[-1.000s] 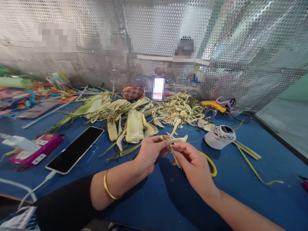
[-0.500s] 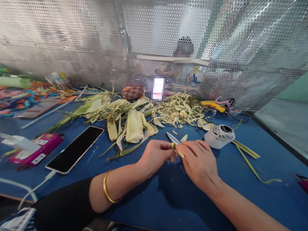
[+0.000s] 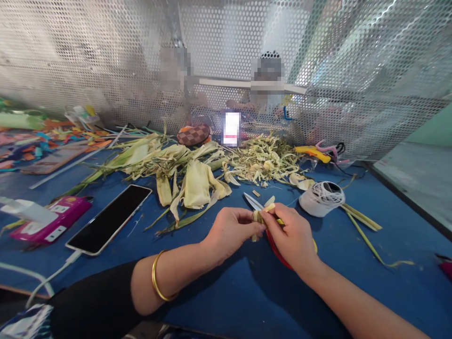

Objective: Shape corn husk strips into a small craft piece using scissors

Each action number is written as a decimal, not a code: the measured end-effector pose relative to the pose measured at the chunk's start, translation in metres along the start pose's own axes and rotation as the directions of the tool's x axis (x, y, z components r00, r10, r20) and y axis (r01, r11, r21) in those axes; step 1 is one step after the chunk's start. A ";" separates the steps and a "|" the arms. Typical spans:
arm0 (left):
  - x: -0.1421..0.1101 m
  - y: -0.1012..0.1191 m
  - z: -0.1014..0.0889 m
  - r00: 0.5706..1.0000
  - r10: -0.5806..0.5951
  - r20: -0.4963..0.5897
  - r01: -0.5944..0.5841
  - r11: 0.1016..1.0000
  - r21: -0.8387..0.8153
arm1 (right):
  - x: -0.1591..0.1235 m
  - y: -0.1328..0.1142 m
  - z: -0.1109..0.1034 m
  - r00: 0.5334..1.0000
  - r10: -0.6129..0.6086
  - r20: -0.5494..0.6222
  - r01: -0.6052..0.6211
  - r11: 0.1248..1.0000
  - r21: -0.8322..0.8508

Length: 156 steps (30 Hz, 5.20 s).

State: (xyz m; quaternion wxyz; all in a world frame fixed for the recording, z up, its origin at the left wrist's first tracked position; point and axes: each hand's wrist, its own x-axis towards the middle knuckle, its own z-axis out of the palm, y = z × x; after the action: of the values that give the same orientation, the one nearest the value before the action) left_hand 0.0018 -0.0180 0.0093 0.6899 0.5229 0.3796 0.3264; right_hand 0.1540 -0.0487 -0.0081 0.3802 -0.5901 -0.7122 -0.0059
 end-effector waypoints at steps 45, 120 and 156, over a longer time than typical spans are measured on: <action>0.009 -0.003 -0.004 0.987 0.022 -0.157 -0.022 1.000 -0.004 | 0.010 -0.016 -0.017 0.945 0.253 0.207 -0.324 0.810 0.489; 0.006 0.008 -0.011 0.995 -0.071 0.070 0.048 0.956 0.289 | 0.014 0.010 -0.015 0.944 0.217 0.247 -0.269 0.942 0.200; 0.012 0.009 -0.011 0.973 -0.213 -0.088 0.203 0.973 -0.111 | -0.012 -0.026 -0.010 0.613 -0.773 0.166 0.789 0.586 -0.185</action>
State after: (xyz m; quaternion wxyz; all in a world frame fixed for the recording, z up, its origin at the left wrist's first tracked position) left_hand -0.0027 -0.0005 0.0142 0.7263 0.4277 0.4491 0.2965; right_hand 0.1377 -0.0706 0.0036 0.2406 -0.2587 -0.9047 -0.2379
